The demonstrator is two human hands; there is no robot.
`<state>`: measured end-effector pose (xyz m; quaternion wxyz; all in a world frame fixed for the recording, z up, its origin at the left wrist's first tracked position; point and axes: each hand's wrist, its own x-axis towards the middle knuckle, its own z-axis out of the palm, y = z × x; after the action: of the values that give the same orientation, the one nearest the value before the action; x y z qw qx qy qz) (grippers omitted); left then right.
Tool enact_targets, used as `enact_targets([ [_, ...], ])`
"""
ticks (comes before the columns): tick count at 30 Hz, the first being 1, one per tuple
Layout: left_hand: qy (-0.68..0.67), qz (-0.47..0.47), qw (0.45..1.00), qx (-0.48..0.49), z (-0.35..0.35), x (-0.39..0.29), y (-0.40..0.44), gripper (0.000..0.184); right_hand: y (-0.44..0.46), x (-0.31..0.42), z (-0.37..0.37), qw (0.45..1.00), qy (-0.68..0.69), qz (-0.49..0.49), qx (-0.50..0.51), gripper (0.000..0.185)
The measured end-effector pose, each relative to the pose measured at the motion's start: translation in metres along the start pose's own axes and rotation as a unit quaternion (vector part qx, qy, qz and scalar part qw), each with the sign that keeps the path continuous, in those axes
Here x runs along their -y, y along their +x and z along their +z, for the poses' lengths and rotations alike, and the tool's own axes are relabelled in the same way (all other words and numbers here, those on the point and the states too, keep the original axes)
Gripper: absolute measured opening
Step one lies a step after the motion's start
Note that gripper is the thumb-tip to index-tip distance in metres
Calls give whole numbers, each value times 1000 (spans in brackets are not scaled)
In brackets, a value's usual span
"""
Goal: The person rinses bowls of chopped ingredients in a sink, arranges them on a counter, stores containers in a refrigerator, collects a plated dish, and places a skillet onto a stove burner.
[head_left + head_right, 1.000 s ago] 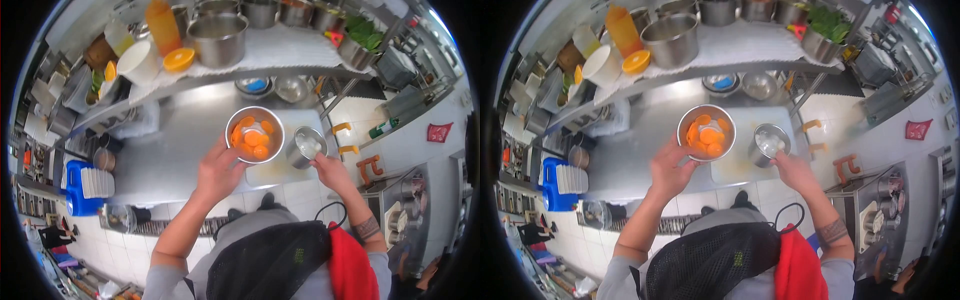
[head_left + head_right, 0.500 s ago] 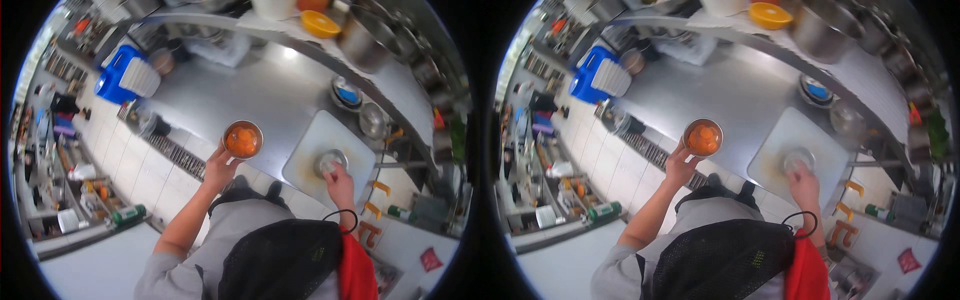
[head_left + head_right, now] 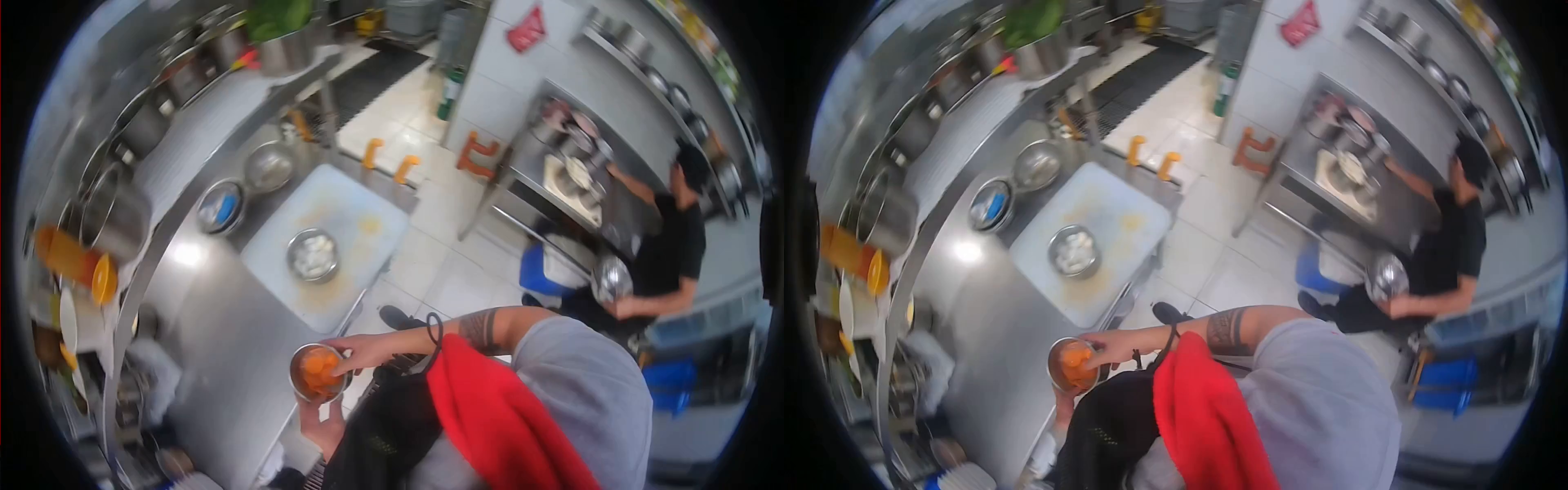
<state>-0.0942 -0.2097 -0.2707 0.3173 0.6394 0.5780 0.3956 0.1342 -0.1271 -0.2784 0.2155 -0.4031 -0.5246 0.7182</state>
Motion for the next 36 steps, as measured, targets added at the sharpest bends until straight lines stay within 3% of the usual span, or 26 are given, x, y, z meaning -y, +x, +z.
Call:
enact_targets([
  [1,-23,24,998,58,8,-2,10,32,-24,-1,-4,995,86,50,-24,87],
  [4,-31,154,974,164,42,-18,24,36,-89,-31,-22,975,151,8,-162,80],
  [6,-184,-5,952,244,67,-40,23,43,-137,-56,-22,944,188,-8,-271,80],
  [9,-228,-29,911,344,114,-69,34,46,-216,-71,-20,898,238,-63,-365,75],
  [10,-228,-14,906,356,133,-82,36,38,-242,-72,-20,878,255,-65,-399,72],
  [11,-222,-13,908,355,154,-92,41,38,-268,-76,-21,859,271,-64,-431,69],
  [15,-39,156,840,519,258,-131,55,25,-353,-130,-26,786,235,-81,-565,64],
  [16,-32,146,841,520,285,-143,53,25,-372,-144,-27,789,245,-77,-558,64],
  [18,14,197,780,594,346,-172,47,30,-410,-166,-39,740,243,-35,-626,64],
  [22,34,176,714,676,439,-228,26,36,-461,-194,-79,709,264,-31,-653,70],
  [26,64,115,698,703,488,-271,33,53,-477,-213,-159,739,253,-101,-617,75],
  [29,114,69,719,682,509,-283,60,59,-477,-186,-236,807,214,-82,-545,76],
  [30,81,71,763,637,517,-269,68,53,-472,-186,-264,836,175,-66,-516,76],
  [31,78,66,773,626,519,-280,86,53,-464,-176,-289,844,167,-66,-505,76],
  [33,83,-68,799,591,519,-302,123,36,-440,-156,-343,864,173,-137,-453,75],
  [34,59,-57,821,565,524,-309,143,23,-431,-148,-371,870,165,-136,-444,75],
  [36,50,-78,841,533,541,-311,186,22,-408,-130,-423,897,112,-118,-411,72],
])
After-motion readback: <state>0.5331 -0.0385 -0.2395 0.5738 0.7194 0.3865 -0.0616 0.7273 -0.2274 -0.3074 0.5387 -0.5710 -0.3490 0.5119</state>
